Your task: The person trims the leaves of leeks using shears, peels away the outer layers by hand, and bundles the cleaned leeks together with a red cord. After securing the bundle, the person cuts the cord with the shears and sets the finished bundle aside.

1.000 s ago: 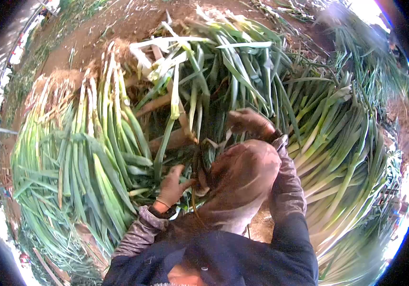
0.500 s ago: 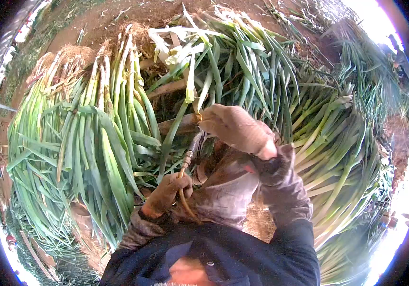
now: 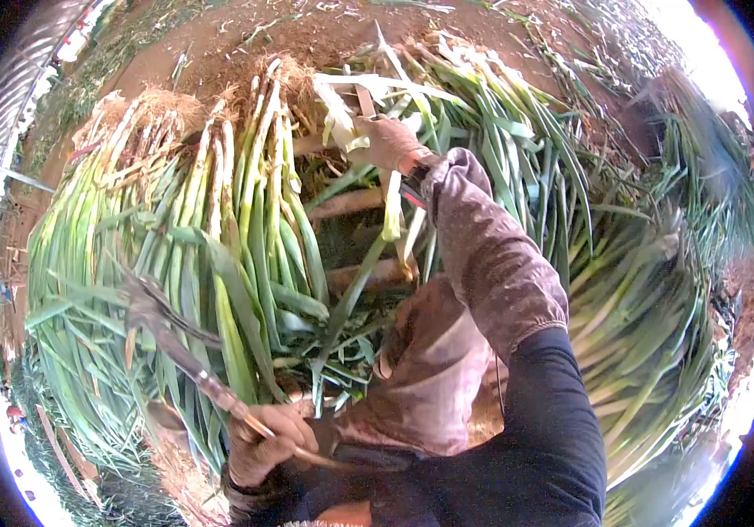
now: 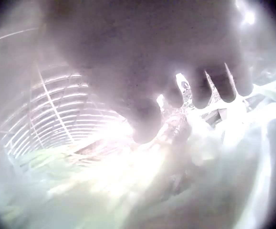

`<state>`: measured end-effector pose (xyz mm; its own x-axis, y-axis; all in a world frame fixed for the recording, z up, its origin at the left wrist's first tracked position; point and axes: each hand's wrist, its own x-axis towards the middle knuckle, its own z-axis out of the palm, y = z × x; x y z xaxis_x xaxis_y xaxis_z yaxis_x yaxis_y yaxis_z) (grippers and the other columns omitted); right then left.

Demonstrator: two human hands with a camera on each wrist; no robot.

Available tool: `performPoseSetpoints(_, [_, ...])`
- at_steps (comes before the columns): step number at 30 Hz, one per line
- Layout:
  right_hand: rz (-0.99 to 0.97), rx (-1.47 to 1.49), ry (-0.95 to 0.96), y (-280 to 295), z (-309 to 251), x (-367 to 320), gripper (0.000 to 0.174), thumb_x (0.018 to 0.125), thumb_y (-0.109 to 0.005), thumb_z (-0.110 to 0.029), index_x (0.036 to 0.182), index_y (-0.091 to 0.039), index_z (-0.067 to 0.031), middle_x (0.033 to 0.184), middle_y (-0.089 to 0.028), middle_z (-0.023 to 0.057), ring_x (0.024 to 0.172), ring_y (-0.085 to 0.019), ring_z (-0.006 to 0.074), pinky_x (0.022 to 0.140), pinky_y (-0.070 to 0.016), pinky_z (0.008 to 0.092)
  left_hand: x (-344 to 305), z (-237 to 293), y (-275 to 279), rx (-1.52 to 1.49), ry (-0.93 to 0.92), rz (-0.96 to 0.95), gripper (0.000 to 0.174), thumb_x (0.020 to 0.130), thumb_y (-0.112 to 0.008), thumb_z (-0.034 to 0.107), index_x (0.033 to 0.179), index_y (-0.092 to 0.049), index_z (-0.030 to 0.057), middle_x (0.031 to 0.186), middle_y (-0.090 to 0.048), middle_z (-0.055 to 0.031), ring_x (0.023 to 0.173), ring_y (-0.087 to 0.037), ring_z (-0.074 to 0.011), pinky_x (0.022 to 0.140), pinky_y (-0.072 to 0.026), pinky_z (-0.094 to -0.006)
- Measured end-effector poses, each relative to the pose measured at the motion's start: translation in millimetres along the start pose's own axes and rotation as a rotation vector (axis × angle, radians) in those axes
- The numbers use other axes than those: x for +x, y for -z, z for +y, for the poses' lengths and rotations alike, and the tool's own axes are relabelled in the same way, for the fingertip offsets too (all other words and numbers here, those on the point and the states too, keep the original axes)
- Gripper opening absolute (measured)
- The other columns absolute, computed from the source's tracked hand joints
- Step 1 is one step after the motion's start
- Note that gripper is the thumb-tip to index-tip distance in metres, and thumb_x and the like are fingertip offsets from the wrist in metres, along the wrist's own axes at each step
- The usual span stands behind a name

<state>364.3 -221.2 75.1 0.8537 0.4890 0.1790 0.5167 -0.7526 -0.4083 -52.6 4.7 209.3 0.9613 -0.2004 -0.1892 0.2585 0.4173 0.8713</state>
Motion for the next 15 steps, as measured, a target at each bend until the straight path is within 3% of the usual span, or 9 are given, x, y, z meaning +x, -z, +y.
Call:
performPoseSetpoints(1, [0.035, -0.054, 0.008, -11.4, 10.5, 20.7, 0.082, 0.076, -0.076, -0.051, 0.140, -0.050, -0.0069, 0.101, -0.071, 0.0212, 0.096, -0.068, 0.0411, 0.086, -0.0528, 0.0477, 6.2, -1.6, 0.5, -0.026, 0.011, 0.007, 0.017, 0.089, -0.073, 0.012, 0.084, -0.065, -0.0029, 0.078, -0.070, -0.0216, 0.065, -0.066, -0.0226, 0.058, -0.0528, -0.0307])
performPoseSetpoints(2, [-0.157, -0.092, -0.170, -13.8, 10.2, 47.0, 0.082, 0.078, -0.074, -0.051, 0.143, -0.046, -0.0114, 0.122, -0.064, 0.0194, 0.113, -0.062, 0.0403, 0.093, -0.0499, 0.0463, 11.1, -2.3, 2.0, -0.033, 0.019, 0.008, 0.017, 0.088, -0.073, 0.011, 0.084, -0.065, -0.0032, 0.078, -0.069, -0.0221, 0.065, -0.066, -0.0234, 0.058, -0.0535, -0.0317])
performPoseSetpoints(3, [-0.072, -0.084, -0.133, -17.7, 12.7, 61.6, 0.090, 0.075, -0.076, -0.055, 0.146, -0.043, -0.0100, 0.132, -0.058, 0.0205, 0.116, -0.062, 0.0356, 0.095, -0.0499, 0.0454, 17.4, -4.1, 4.1, -0.044, 0.029, 0.007, 0.016, 0.088, -0.073, 0.010, 0.084, -0.065, -0.0035, 0.078, -0.069, -0.0226, 0.065, -0.067, -0.0242, 0.058, -0.0542, -0.0327])
performPoseSetpoints(5, [-0.034, -0.056, -0.027, -50.6, 41.3, 104.8, 0.104, 0.073, -0.076, -0.062, 0.154, -0.032, -0.0117, 0.147, -0.044, 0.0235, 0.129, -0.053, 0.0363, 0.103, -0.0449, 0.0507, 33.5, -7.6, 11.8, -0.056, 0.044, -0.001, 0.015, 0.087, -0.073, 0.009, 0.083, -0.065, -0.0041, 0.077, -0.069, -0.0236, 0.065, -0.067, -0.0258, 0.058, -0.0555, -0.0347])
performPoseSetpoints(7, [-0.011, -0.306, -0.111, -61.9, 33.7, 131.1, 0.114, 0.073, -0.075, -0.066, 0.159, -0.021, -0.0129, 0.156, -0.031, 0.0244, 0.142, -0.036, 0.0421, 0.112, -0.0333, 0.0596, 57.5, -11.8, 19.1, -0.089, 0.097, 0.008, 0.015, 0.087, -0.073, 0.009, 0.083, -0.066, -0.0041, 0.077, -0.069, -0.0235, 0.065, -0.067, -0.0256, 0.058, -0.0555, -0.0346])
performPoseSetpoints(9, [0.023, -0.345, -0.116, -80.8, 46.5, 162.3, 0.114, 0.076, -0.073, -0.066, 0.160, -0.016, -0.0132, 0.157, -0.029, 0.0246, 0.147, -0.023, 0.0477, 0.116, -0.0232, 0.0648, 86.1, -13.9, 28.4, -0.102, 0.139, 0.023, 0.015, 0.087, -0.073, 0.009, 0.083, -0.066, -0.0041, 0.077, -0.069, -0.0233, 0.065, -0.067, -0.0254, 0.058, -0.0555, -0.0346])
performPoseSetpoints(12, [0.000, -0.368, -0.133, -97.9, 70.0, 198.3, 0.107, 0.081, -0.068, -0.063, 0.160, -0.017, -0.0122, 0.155, -0.034, 0.0251, 0.147, -0.027, 0.0461, 0.117, -0.0220, 0.0637, 115.1, -17.9, 40.4, -0.111, 0.197, 0.038, 0.015, 0.086, -0.073, 0.009, 0.083, -0.066, -0.0040, 0.077, -0.069, -0.0231, 0.065, -0.067, -0.0252, 0.058, -0.0554, -0.0345])
performPoseSetpoints(13, [-0.077, -0.384, -0.159, -91.0, 71.3, 203.2, 0.096, 0.086, -0.066, -0.056, 0.159, -0.021, -0.0123, 0.142, -0.049, 0.0238, 0.138, -0.041, 0.0432, 0.111, -0.0323, 0.0624, 122.8, -18.4, 43.2, -0.115, 0.209, 0.046, 0.015, 0.086, -0.073, 0.008, 0.082, -0.066, -0.0040, 0.077, -0.069, -0.0230, 0.065, -0.067, -0.0251, 0.058, -0.0554, -0.0345])
performPoseSetpoints(15, [-0.089, -0.381, -0.074, -102.2, 110.2, 222.1, 0.080, 0.091, -0.065, -0.048, 0.154, -0.031, -0.0119, 0.126, -0.059, 0.0211, 0.122, -0.055, 0.0354, 0.098, -0.0468, 0.0548, 133.1, -19.0, 47.2, -0.126, 0.230, 0.053, 0.015, 0.086, -0.073, 0.008, 0.082, -0.066, -0.0040, 0.076, -0.069, -0.0229, 0.065, -0.067, -0.0249, 0.058, -0.0554, -0.0344])
